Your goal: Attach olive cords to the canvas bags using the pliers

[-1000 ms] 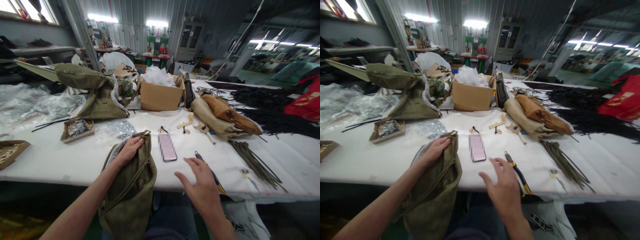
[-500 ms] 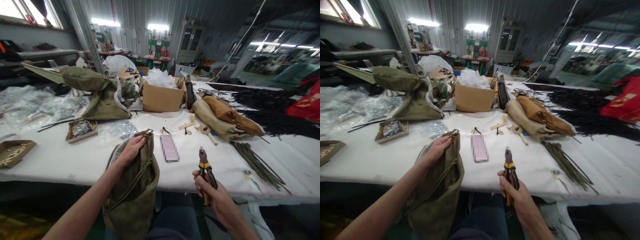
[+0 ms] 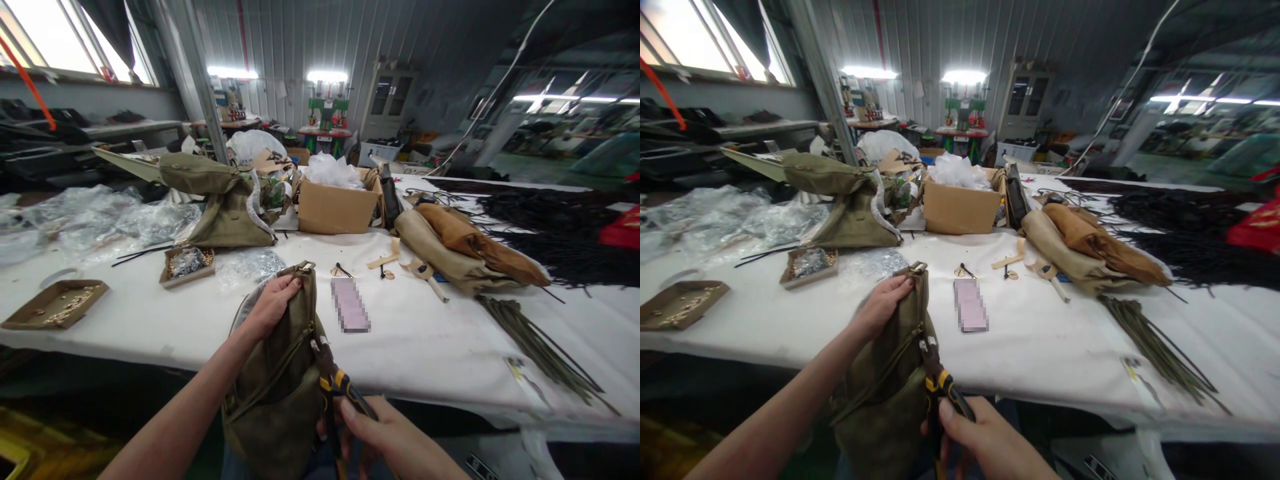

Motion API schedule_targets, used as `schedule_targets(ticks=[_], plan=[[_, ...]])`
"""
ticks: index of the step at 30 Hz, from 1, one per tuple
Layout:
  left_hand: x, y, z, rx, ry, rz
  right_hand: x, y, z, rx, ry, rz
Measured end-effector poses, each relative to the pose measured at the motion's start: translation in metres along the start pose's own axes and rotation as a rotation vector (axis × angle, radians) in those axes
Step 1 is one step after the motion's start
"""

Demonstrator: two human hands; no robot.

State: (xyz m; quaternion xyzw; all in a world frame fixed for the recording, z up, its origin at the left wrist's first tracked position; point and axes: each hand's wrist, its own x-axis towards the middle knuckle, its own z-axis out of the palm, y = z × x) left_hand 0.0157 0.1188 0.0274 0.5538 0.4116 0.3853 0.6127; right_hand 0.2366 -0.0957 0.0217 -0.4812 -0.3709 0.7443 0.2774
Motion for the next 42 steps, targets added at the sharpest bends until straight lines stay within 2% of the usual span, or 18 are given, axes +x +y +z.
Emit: schedule_targets(ticks=[6, 16, 21, 26, 31, 37, 42], plan=[[0.0, -0.001, 0.005, 0.006, 0.021, 0.012, 0.006, -0.005, 0.004, 0.146, 0.022, 0.027], [-0.006, 0.004, 0.015, 0.037, 0.119, 0.034, 0.011, -0.021, 0.001, 0.267, -0.045, 0.039], [-0.007, -0.001, 0.014, -0.036, 0.096, -0.002, 0.016, -0.01, -0.001, 0.324, -0.072, 0.059], [-0.009, -0.003, 0.013, -0.127, 0.075, -0.081, 0.018, 0.005, -0.002, 0.394, -0.105, 0.144], [-0.008, -0.004, 0.015, -0.171, 0.089, -0.093, 0.023, 0.002, 0.006, 0.377, 0.008, 0.088], [-0.01, -0.005, 0.014, -0.195, 0.097, -0.089, 0.03, -0.007, 0.015, 0.358, 0.055, 0.003], [-0.015, -0.002, 0.013, -0.189, 0.116, -0.072, 0.028, 0.001, 0.012, 0.197, 0.089, -0.089]])
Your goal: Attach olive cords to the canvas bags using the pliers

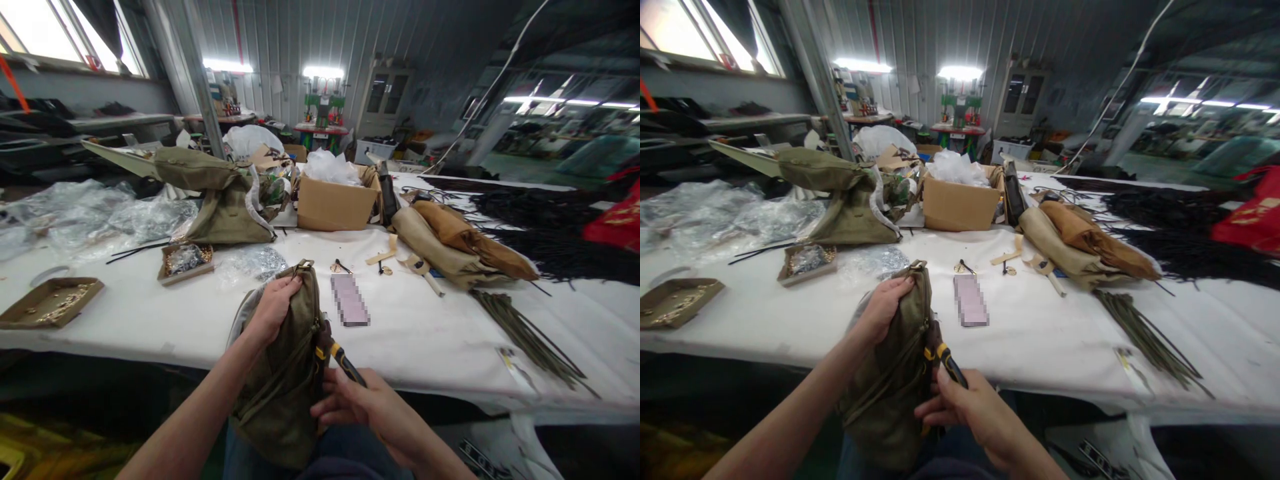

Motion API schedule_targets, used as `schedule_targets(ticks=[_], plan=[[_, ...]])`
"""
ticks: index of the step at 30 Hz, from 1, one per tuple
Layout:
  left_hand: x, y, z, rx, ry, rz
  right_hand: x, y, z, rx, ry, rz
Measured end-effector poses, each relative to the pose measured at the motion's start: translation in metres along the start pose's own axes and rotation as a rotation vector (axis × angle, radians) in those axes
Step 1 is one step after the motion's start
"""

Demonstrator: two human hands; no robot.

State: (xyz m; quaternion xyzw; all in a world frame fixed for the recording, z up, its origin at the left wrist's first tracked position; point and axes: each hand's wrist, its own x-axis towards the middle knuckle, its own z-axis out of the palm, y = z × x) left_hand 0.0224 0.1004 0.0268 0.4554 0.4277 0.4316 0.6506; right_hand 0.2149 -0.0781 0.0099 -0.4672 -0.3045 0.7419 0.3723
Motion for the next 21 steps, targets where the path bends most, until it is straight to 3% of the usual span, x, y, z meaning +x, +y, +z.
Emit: schedule_targets(ticks=[8, 21], plan=[[0.001, 0.0, -0.001, 0.107, 0.023, 0.076, 0.004, 0.0, -0.017, -0.326, -0.091, -0.153], [0.002, -0.003, -0.003, 0.217, 0.004, 0.147, 0.011, 0.006, -0.025, -0.608, -0.032, -0.252]])
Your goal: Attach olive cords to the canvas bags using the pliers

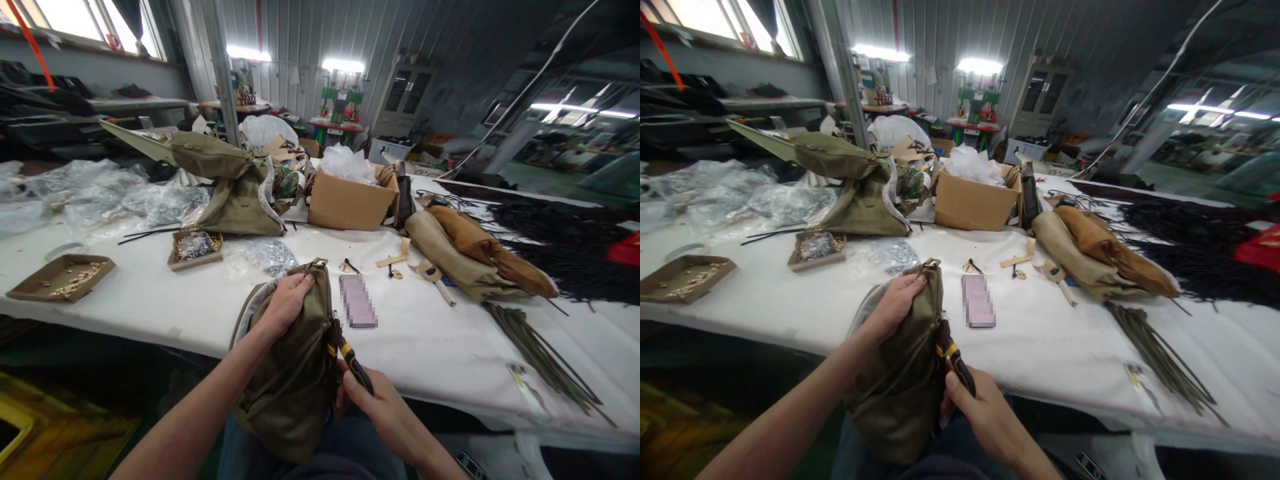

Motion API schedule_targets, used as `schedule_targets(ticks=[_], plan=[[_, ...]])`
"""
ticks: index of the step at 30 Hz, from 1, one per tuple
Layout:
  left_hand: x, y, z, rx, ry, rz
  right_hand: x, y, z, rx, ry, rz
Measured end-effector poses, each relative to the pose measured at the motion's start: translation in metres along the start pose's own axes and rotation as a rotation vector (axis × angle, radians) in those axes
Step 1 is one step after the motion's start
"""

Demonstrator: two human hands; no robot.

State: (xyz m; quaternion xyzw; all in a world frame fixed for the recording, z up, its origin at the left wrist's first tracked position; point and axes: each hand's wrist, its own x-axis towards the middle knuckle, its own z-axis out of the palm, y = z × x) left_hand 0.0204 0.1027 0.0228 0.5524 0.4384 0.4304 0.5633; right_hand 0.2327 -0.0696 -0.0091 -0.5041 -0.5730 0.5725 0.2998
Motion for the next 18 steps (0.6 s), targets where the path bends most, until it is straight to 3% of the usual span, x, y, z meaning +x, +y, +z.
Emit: schedule_targets(ticks=[12, 18], plan=[[0.0037, -0.0043, 0.0008, -0.017, -0.01, -0.01, 0.0009, -0.0018, 0.0004, -0.089, 0.059, 0.034], [0.0038, -0.0084, 0.0013, -0.042, -0.007, -0.016, 0.0029, -0.0028, -0.0035, 0.05, 0.032, 0.072]])
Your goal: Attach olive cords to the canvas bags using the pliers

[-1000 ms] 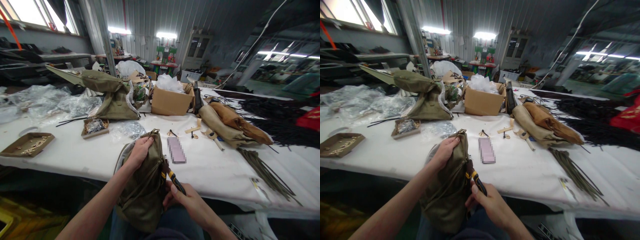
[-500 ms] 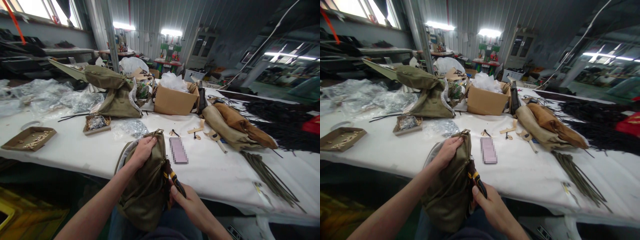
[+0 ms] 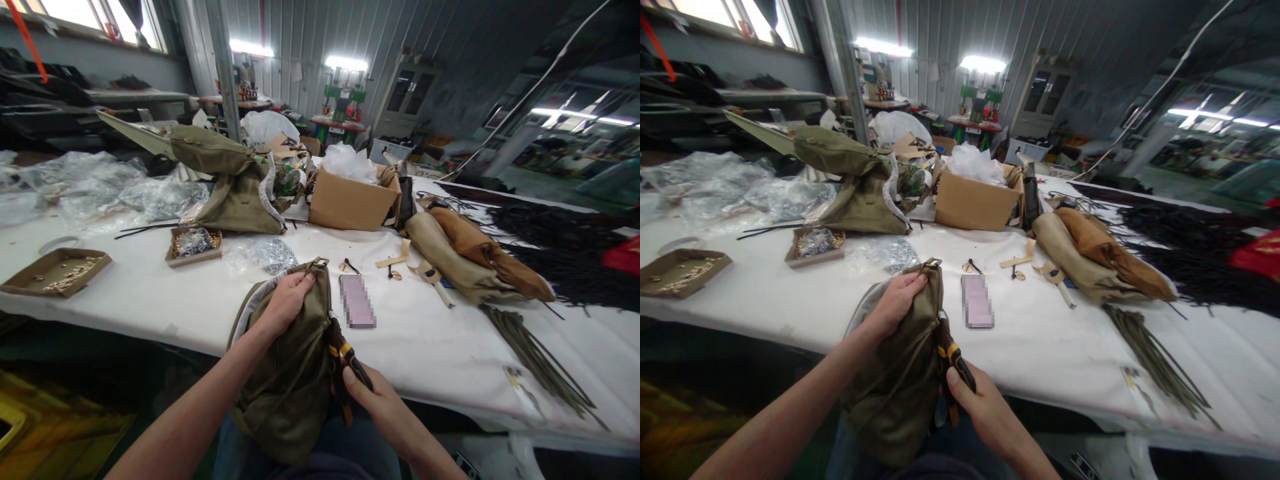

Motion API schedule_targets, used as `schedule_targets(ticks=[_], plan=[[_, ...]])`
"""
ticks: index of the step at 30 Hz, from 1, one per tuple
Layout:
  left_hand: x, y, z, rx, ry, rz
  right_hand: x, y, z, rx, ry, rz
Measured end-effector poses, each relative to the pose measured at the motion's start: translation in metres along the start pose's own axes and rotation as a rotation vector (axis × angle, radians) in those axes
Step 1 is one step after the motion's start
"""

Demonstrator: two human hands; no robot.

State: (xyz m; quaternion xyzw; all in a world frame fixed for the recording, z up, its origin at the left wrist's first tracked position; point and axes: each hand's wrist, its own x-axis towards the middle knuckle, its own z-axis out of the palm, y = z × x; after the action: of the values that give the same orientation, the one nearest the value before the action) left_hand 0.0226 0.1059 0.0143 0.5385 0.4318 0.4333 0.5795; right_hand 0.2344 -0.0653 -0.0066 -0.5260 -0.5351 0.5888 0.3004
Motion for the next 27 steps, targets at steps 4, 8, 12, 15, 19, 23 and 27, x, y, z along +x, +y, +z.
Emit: schedule_targets(ticks=[4, 8, 12, 15, 19, 23, 27], plan=[[-0.001, -0.001, 0.0, -0.029, -0.005, -0.004, 0.0, 0.001, 0.001, 0.198, -0.071, 0.071], [-0.003, 0.002, -0.001, -0.043, -0.009, -0.003, 0.0, 0.004, 0.006, 0.377, -0.148, 0.139], [-0.005, 0.005, -0.002, -0.047, -0.009, 0.001, 0.001, 0.008, 0.008, 0.411, -0.159, 0.109], [-0.005, 0.005, -0.002, -0.051, -0.011, -0.006, 0.002, 0.011, 0.008, 0.435, -0.157, 0.09], [-0.003, 0.003, -0.003, -0.062, -0.019, -0.006, 0.003, 0.014, 0.009, 0.452, -0.147, 0.089], [-0.003, 0.0, -0.003, -0.078, -0.026, -0.008, 0.003, 0.012, 0.009, 0.471, -0.136, 0.098], [-0.002, -0.001, -0.003, -0.086, -0.029, -0.008, 0.003, 0.011, 0.009, 0.469, -0.14, 0.085]])
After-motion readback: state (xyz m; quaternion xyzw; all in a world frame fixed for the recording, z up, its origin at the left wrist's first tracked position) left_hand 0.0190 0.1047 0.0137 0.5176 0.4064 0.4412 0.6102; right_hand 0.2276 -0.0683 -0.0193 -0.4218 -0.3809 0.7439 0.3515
